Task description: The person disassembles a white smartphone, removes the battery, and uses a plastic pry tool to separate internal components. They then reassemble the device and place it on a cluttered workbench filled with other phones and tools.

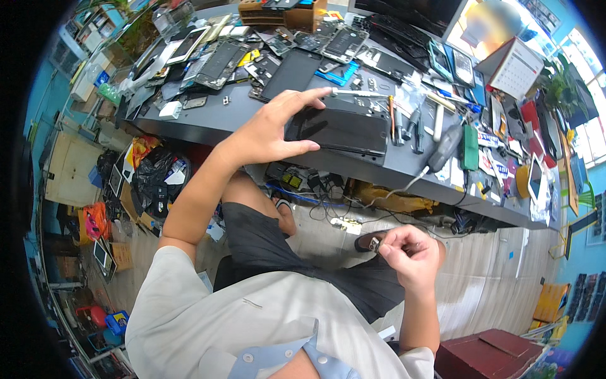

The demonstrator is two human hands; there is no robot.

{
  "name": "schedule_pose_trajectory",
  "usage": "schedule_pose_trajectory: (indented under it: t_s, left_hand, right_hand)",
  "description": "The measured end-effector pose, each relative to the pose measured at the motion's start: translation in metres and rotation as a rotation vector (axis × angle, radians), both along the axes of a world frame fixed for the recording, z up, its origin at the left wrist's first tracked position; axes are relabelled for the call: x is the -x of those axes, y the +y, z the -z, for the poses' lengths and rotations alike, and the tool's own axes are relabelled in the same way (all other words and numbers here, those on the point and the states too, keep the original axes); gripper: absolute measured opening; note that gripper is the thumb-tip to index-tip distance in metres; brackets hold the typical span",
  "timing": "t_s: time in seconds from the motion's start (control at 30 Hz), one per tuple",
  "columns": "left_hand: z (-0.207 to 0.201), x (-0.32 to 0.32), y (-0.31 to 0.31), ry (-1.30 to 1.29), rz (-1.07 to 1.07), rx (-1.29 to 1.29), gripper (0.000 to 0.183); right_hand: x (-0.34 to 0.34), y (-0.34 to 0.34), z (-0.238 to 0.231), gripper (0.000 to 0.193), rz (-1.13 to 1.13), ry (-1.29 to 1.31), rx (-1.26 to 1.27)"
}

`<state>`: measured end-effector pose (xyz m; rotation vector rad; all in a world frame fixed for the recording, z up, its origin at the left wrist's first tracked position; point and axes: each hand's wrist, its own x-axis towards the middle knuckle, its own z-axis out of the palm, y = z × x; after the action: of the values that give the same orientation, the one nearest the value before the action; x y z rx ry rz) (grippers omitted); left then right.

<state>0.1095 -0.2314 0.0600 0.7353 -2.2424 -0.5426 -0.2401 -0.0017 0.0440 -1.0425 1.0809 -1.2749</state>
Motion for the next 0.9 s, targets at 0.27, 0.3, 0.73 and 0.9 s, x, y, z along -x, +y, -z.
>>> schedule_pose_trajectory:
  t_s: [0.27, 0.3, 0.73, 0.9]
  left_hand:
    - [-0.011, -0.002, -0.007, -0.054, 0.031, -0.099, 0.103]
    - [-0.013, -0.002, -0.008, -0.045, 0.034, -0.107, 0.102]
    - [0.007, 0.016, -0.027, 0.394, -0.173, -0.166, 0.039]
    - [0.016, 0.023, -0.034, 0.405, -0.218, -0.169, 0.033]
  right_hand:
    - [0.003, -0.003, -0.007, 0.016, 0.001, -0.023, 0.054]
    - [0.002, -0.003, -0.008, 0.016, 0.001, -0.004, 0.054]
    - [-0.010, -0.041, -0.052, 0.011, 0.000, 0.458, 0.346]
    - [-0.027, -0.089, -0.074, 0.017, -0.073, 0.780, 0.728]
